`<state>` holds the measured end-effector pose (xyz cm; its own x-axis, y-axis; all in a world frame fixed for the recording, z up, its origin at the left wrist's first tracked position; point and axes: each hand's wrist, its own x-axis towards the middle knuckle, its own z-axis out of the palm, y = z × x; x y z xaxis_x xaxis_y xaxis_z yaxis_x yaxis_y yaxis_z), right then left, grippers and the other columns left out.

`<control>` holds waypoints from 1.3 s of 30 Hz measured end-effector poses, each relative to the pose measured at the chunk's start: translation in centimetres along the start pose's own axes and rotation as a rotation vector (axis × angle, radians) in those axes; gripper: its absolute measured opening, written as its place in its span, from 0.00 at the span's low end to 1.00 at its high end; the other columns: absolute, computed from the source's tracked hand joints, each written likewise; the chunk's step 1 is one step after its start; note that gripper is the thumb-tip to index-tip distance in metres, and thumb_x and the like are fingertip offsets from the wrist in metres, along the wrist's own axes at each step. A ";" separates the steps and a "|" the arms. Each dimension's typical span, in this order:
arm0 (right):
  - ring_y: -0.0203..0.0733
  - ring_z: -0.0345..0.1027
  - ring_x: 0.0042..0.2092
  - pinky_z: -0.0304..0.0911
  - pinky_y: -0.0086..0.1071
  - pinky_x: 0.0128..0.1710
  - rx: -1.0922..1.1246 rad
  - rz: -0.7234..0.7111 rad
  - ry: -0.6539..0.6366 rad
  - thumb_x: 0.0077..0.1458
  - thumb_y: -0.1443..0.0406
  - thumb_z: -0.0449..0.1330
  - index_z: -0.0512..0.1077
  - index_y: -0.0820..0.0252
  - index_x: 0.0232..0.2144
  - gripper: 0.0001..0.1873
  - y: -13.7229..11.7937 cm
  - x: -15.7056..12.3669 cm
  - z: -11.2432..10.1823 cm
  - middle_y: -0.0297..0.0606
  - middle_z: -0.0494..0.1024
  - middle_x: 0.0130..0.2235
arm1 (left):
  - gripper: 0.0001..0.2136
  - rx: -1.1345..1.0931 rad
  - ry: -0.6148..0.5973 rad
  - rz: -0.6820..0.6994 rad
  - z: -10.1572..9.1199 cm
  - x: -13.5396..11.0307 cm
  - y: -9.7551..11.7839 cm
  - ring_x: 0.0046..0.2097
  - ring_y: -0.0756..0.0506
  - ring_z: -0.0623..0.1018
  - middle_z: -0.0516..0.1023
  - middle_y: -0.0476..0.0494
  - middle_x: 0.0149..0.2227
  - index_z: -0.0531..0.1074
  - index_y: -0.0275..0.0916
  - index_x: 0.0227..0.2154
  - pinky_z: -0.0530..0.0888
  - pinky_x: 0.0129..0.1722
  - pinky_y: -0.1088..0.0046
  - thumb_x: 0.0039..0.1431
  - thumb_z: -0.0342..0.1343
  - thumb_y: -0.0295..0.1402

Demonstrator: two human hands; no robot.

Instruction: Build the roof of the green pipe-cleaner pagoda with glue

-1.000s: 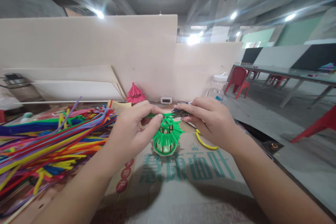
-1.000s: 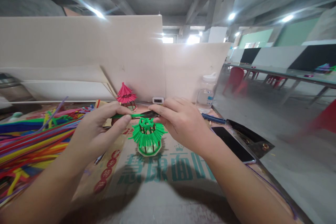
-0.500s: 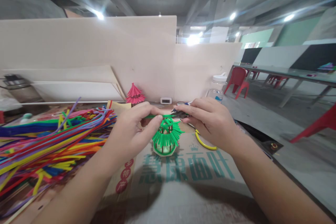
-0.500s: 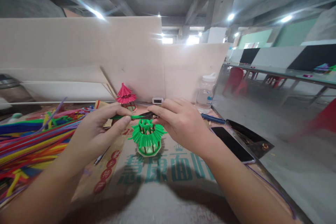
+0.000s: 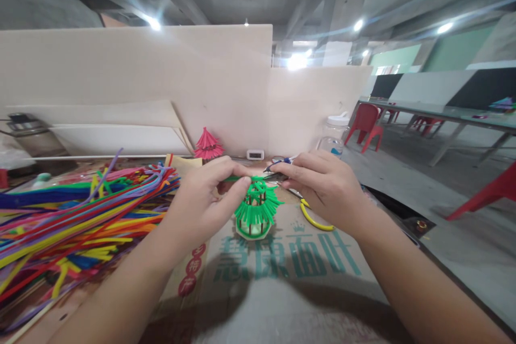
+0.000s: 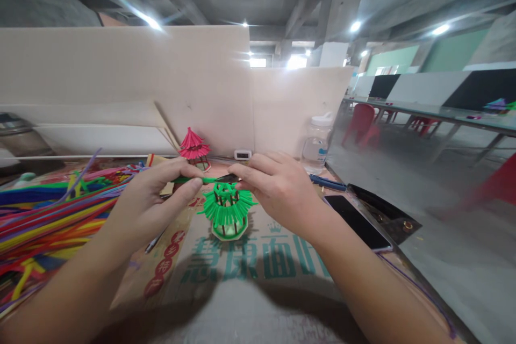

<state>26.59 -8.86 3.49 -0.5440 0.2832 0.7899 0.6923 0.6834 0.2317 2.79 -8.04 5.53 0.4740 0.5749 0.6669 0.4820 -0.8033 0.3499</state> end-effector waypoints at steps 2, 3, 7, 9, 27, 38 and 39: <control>0.41 0.69 0.36 0.60 0.35 0.36 -0.003 -0.002 0.007 0.66 0.67 0.57 0.75 0.61 0.46 0.09 0.0 0.0 0.0 0.39 0.78 0.34 | 0.07 0.001 -0.001 -0.001 0.1 0.0 0.0 0.31 0.50 0.73 0.76 0.51 0.30 0.76 0.39 0.35 0.68 0.31 0.76 0.65 0.53 0.30; 0.41 0.69 0.35 0.60 0.35 0.36 -0.001 -0.002 0.011 0.66 0.68 0.57 0.75 0.61 0.46 0.09 0.0 0.0 0.0 0.39 0.78 0.34 | 0.07 0.000 -0.001 -0.001 0.1 0.0 0.0 0.31 0.50 0.73 0.76 0.51 0.30 0.76 0.39 0.35 0.68 0.31 0.76 0.65 0.53 0.30; 0.42 0.69 0.36 0.61 0.35 0.36 0.032 0.034 -0.001 0.66 0.67 0.57 0.75 0.62 0.47 0.10 -0.1 0.0 -0.2 0.40 0.78 0.34 | 0.07 -0.002 -0.004 -0.008 0.0 0.1 0.0 0.31 0.50 0.73 0.76 0.51 0.30 0.76 0.38 0.35 0.68 0.31 0.76 0.65 0.52 0.30; 0.42 0.69 0.35 0.62 0.35 0.35 0.059 0.065 -0.005 0.67 0.66 0.56 0.74 0.61 0.50 0.12 -0.1 0.0 -0.5 0.40 0.77 0.35 | 0.08 0.002 -0.003 -0.018 -0.1 0.0 0.0 0.31 0.50 0.72 0.75 0.51 0.30 0.76 0.38 0.34 0.67 0.30 0.76 0.65 0.52 0.30; 0.41 0.68 0.35 0.60 0.34 0.35 0.016 0.012 -0.006 0.67 0.66 0.55 0.74 0.60 0.50 0.12 -0.2 -0.1 -0.2 0.39 0.77 0.34 | 0.07 0.034 -0.005 0.026 0.4 -0.4 -0.4 0.31 0.50 0.71 0.76 0.50 0.32 0.76 0.39 0.38 0.66 0.30 0.76 0.66 0.52 0.30; 0.40 0.67 0.35 0.59 0.34 0.34 0.042 0.014 -0.012 0.68 0.66 0.55 0.74 0.60 0.49 0.11 0.0 -0.1 -0.2 0.38 0.76 0.33 | 0.08 0.044 -0.010 0.034 0.2 -0.2 -0.2 0.31 0.50 0.71 0.75 0.50 0.31 0.76 0.39 0.38 0.66 0.30 0.75 0.66 0.52 0.29; 0.40 0.68 0.35 0.59 0.34 0.34 0.046 0.015 -0.012 0.68 0.66 0.55 0.74 0.60 0.49 0.11 0.0 -0.1 -0.1 0.39 0.76 0.33 | 0.08 0.044 -0.012 0.029 0.2 -0.2 -0.2 0.31 0.50 0.71 0.75 0.50 0.31 0.76 0.39 0.38 0.66 0.30 0.75 0.66 0.52 0.29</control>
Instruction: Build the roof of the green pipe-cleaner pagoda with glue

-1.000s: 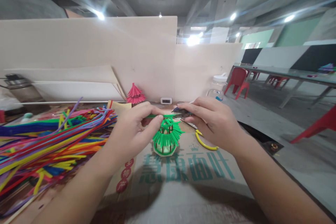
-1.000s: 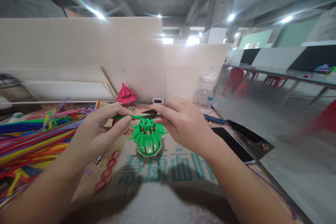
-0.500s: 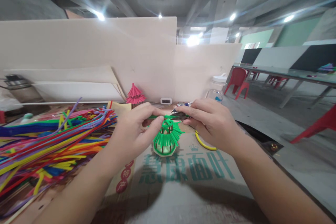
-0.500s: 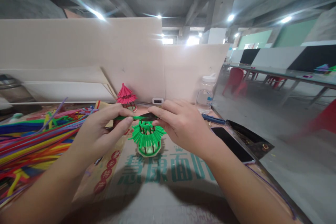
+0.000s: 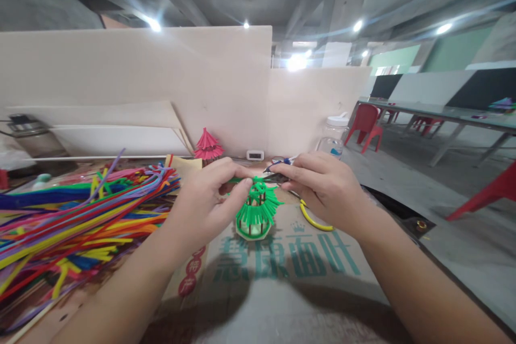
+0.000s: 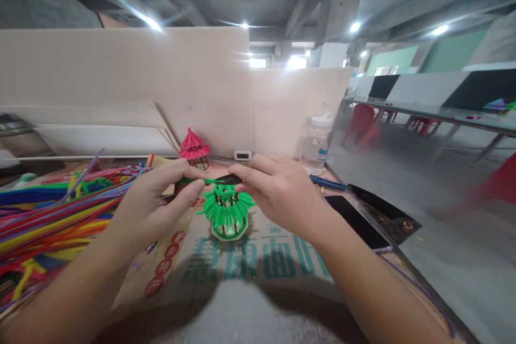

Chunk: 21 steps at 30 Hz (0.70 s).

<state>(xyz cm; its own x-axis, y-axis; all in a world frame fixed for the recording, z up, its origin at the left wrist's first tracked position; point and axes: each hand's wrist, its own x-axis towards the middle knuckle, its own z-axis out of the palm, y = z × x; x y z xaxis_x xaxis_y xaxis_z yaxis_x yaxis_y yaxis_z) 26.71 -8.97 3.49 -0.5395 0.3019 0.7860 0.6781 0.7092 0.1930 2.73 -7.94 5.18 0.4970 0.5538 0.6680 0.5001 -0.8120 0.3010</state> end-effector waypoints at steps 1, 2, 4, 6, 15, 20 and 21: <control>0.40 0.68 0.35 0.59 0.34 0.34 0.005 0.000 0.002 0.68 0.66 0.55 0.74 0.61 0.49 0.11 0.0 0.0 0.0 0.39 0.76 0.33 | 0.08 -0.001 -0.003 -0.003 0.0 0.0 0.0 0.31 0.50 0.71 0.75 0.50 0.31 0.76 0.39 0.38 0.66 0.30 0.75 0.66 0.52 0.29; 0.40 0.68 0.35 0.59 0.34 0.34 0.010 -0.001 0.004 0.67 0.66 0.55 0.74 0.61 0.49 0.11 0.0 0.0 0.0 0.39 0.76 0.33 | 0.08 -0.003 -0.002 -0.004 0.0 0.0 0.0 0.31 0.50 0.71 0.75 0.50 0.31 0.76 0.39 0.38 0.66 0.30 0.75 0.66 0.52 0.29; 0.40 0.68 0.35 0.59 0.33 0.34 0.013 -0.006 0.009 0.67 0.66 0.55 0.74 0.61 0.49 0.11 -0.1 0.0 0.0 0.39 0.76 0.33 | 0.08 -0.008 0.000 -0.002 0.1 0.1 0.0 0.31 0.50 0.71 0.75 0.50 0.31 0.76 0.39 0.38 0.66 0.29 0.75 0.66 0.52 0.29; 0.40 0.68 0.35 0.59 0.33 0.34 0.007 -0.012 0.010 0.67 0.67 0.55 0.74 0.61 0.48 0.11 -0.1 0.1 0.0 0.39 0.76 0.33 | 0.08 -0.009 0.001 0.000 0.1 0.1 0.0 0.31 0.50 0.71 0.76 0.50 0.32 0.76 0.39 0.38 0.65 0.29 0.75 0.66 0.52 0.29; 0.41 0.68 0.36 0.60 0.35 0.35 -0.001 0.004 0.005 0.67 0.67 0.56 0.75 0.62 0.47 0.10 -0.3 0.1 -0.1 0.39 0.77 0.34 | 0.07 -0.020 -0.001 0.006 0.0 0.0 0.0 0.31 0.50 0.72 0.76 0.50 0.32 0.77 0.39 0.38 0.66 0.30 0.76 0.66 0.52 0.29; 0.41 0.67 0.34 0.62 0.35 0.34 0.078 0.064 0.030 0.66 0.66 0.57 0.74 0.67 0.51 0.15 -0.2 0.1 -0.4 0.42 0.76 0.35 | 0.07 -0.014 0.018 0.012 -0.1 0.0 0.0 0.30 0.51 0.71 0.75 0.51 0.31 0.77 0.39 0.37 0.65 0.29 0.76 0.65 0.53 0.28; 0.41 0.67 0.34 0.62 0.35 0.33 0.078 0.065 0.031 0.66 0.66 0.57 0.75 0.67 0.51 0.15 -0.2 0.1 -0.5 0.42 0.76 0.35 | 0.07 -0.012 0.023 0.013 -0.1 0.1 0.0 0.30 0.51 0.71 0.75 0.52 0.30 0.77 0.39 0.37 0.65 0.30 0.76 0.65 0.53 0.28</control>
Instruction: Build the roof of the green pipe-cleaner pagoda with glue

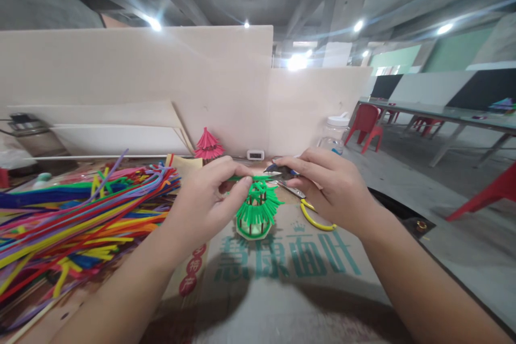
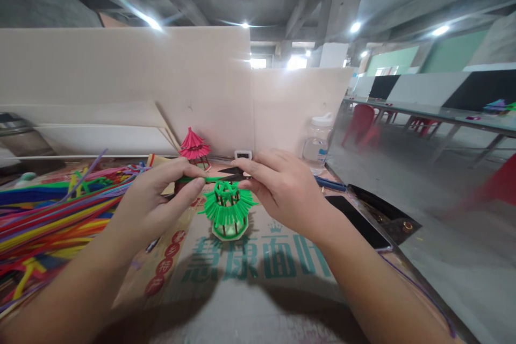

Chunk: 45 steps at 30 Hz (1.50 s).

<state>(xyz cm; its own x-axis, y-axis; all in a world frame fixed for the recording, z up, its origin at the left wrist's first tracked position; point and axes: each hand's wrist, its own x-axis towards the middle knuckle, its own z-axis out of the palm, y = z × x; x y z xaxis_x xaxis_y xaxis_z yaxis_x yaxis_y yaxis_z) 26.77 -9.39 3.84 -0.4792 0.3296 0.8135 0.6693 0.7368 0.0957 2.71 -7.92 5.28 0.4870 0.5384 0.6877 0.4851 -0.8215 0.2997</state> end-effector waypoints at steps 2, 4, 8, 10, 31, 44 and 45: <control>0.41 0.67 0.34 0.62 0.35 0.33 -0.011 -0.004 -0.007 0.66 0.67 0.57 0.75 0.67 0.51 0.14 0.1 0.0 -0.1 0.42 0.77 0.35 | 0.07 0.003 0.006 0.001 0.0 0.0 0.0 0.30 0.51 0.71 0.75 0.52 0.30 0.76 0.38 0.37 0.65 0.30 0.76 0.65 0.53 0.28; 0.42 0.68 0.35 0.62 0.35 0.34 -0.029 -0.017 -0.019 0.65 0.68 0.58 0.75 0.67 0.51 0.14 0.1 0.1 0.0 0.42 0.78 0.36 | 0.07 0.006 0.009 0.005 0.0 0.1 -0.1 0.31 0.51 0.71 0.74 0.52 0.30 0.76 0.38 0.37 0.65 0.30 0.76 0.65 0.53 0.28; 0.42 0.68 0.35 0.62 0.36 0.34 -0.084 -0.069 -0.018 0.66 0.68 0.56 0.75 0.64 0.48 0.11 0.1 0.1 0.1 0.40 0.77 0.34 | 0.07 0.011 0.012 0.011 0.0 0.1 -0.1 0.31 0.51 0.71 0.74 0.52 0.30 0.76 0.39 0.37 0.65 0.31 0.77 0.65 0.53 0.28; 0.42 0.68 0.34 0.61 0.36 0.34 -0.094 -0.079 -0.013 0.67 0.67 0.55 0.75 0.63 0.47 0.11 0.1 0.1 0.2 0.39 0.77 0.32 | 0.06 0.014 0.014 0.011 0.0 0.0 -0.1 0.31 0.52 0.71 0.74 0.52 0.30 0.76 0.38 0.36 0.65 0.31 0.76 0.65 0.53 0.28; 0.42 0.69 0.36 0.62 0.36 0.35 -0.036 -0.062 -0.020 0.66 0.68 0.57 0.75 0.64 0.48 0.11 0.2 0.0 0.2 0.40 0.77 0.34 | 0.07 0.046 0.030 0.067 -0.1 -0.3 -0.2 0.32 0.50 0.70 0.74 0.51 0.32 0.76 0.40 0.39 0.65 0.32 0.75 0.66 0.53 0.28; 0.42 0.69 0.35 0.62 0.35 0.34 0.004 0.004 -0.022 0.66 0.67 0.57 0.74 0.67 0.51 0.14 0.2 -0.1 0.0 0.44 0.78 0.36 | 0.07 0.055 0.028 0.044 0.0 -0.1 -0.3 0.30 0.50 0.70 0.75 0.51 0.31 0.76 0.38 0.37 0.65 0.30 0.74 0.66 0.53 0.28; 0.42 0.70 0.36 0.63 0.35 0.34 -0.008 -0.008 -0.031 0.66 0.67 0.57 0.75 0.67 0.50 0.14 0.2 -0.1 0.0 0.43 0.78 0.36 | 0.07 0.057 0.027 0.046 0.0 -0.2 -0.3 0.30 0.50 0.70 0.75 0.51 0.31 0.76 0.38 0.37 0.65 0.31 0.74 0.66 0.53 0.28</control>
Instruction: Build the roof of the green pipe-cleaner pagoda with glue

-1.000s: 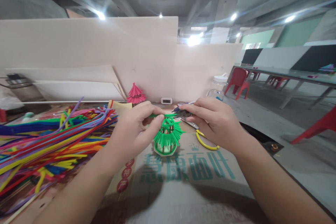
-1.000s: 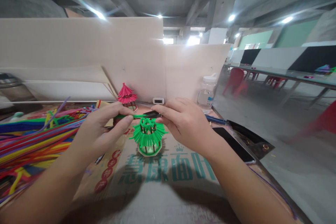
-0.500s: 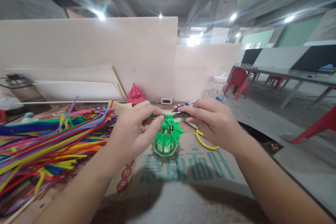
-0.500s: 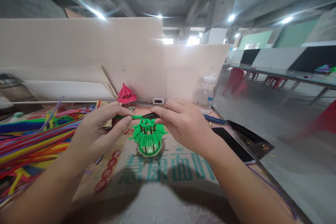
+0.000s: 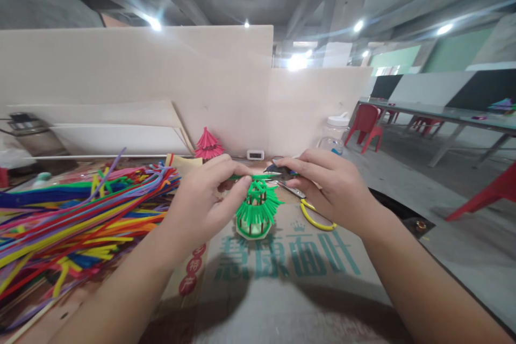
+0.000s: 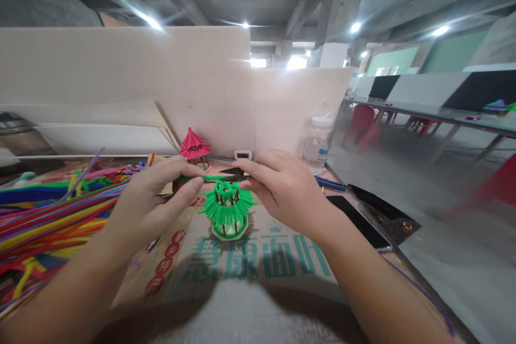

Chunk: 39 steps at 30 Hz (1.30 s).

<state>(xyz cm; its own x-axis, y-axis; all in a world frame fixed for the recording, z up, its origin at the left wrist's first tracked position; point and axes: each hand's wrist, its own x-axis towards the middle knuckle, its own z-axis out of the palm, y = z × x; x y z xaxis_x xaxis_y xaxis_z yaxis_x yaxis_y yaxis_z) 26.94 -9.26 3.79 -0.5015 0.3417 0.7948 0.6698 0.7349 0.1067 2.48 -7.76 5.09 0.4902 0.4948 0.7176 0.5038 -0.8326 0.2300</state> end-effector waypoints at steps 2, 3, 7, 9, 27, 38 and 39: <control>0.43 0.70 0.36 0.63 0.36 0.35 -0.030 -0.028 -0.001 0.66 0.68 0.57 0.75 0.66 0.48 0.12 0.0 0.0 0.1 0.42 0.78 0.34 | 0.07 0.003 -0.002 0.005 0.0 0.0 0.1 0.30 0.50 0.70 0.75 0.50 0.31 0.76 0.38 0.37 0.65 0.31 0.74 0.66 0.52 0.29; 0.43 0.70 0.36 0.63 0.36 0.35 -0.043 -0.040 0.002 0.66 0.68 0.57 0.76 0.66 0.47 0.11 0.0 0.0 0.2 0.41 0.77 0.33 | 0.07 0.003 -0.003 0.006 0.0 0.0 0.1 0.30 0.50 0.70 0.75 0.50 0.31 0.76 0.38 0.37 0.65 0.31 0.75 0.66 0.52 0.29; 0.42 0.69 0.35 0.63 0.35 0.34 -0.010 0.005 0.015 0.67 0.67 0.55 0.76 0.65 0.48 0.13 -0.3 0.1 -0.1 0.41 0.77 0.34 | 0.07 0.022 -0.001 -0.010 -0.1 0.0 0.1 0.30 0.50 0.71 0.74 0.50 0.31 0.76 0.38 0.37 0.65 0.31 0.75 0.66 0.52 0.29; 0.42 0.69 0.35 0.64 0.34 0.35 0.005 0.087 0.012 0.68 0.64 0.54 0.74 0.63 0.52 0.15 0.2 0.1 -0.5 0.41 0.76 0.34 | 0.07 0.043 -0.002 -0.032 -0.2 0.2 -0.1 0.31 0.49 0.72 0.75 0.50 0.30 0.76 0.38 0.36 0.66 0.32 0.74 0.66 0.53 0.31; 0.47 0.74 0.48 0.63 0.32 0.45 -0.141 0.691 -0.648 0.62 0.68 0.57 0.78 0.66 0.46 0.13 11.7 -7.5 5.9 0.52 0.81 0.48 | 0.09 -0.025 -0.110 -0.217 -0.4 0.6 -1.6 0.32 0.48 0.78 0.80 0.49 0.30 0.72 0.40 0.37 0.71 0.32 0.76 0.67 0.50 0.37; 0.44 0.75 0.47 0.67 0.35 0.47 -0.006 0.839 -0.694 0.68 0.57 0.53 0.77 0.62 0.49 0.19 11.5 -8.3 11.9 0.47 0.81 0.47 | 0.09 0.026 -0.088 -0.197 -0.2 0.6 -1.7 0.29 0.48 0.75 0.79 0.50 0.29 0.76 0.41 0.37 0.69 0.29 0.77 0.65 0.53 0.38; 0.44 0.75 0.45 0.68 0.37 0.47 -0.004 0.874 -0.706 0.68 0.56 0.54 0.76 0.62 0.48 0.19 11.8 -8.3 12.5 0.46 0.81 0.47 | 0.10 0.027 -0.087 -0.198 -0.2 0.6 -1.8 0.30 0.48 0.76 0.79 0.50 0.29 0.77 0.41 0.37 0.69 0.29 0.77 0.65 0.53 0.38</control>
<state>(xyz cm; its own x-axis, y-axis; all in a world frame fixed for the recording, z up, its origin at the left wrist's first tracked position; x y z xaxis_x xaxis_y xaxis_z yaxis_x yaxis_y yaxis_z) 32.20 3.89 -9.04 -0.0562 0.9951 0.0810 0.9445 0.0793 -0.3187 1.73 -6.02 5.23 0.4386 0.6686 0.6004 0.6144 -0.7107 0.3426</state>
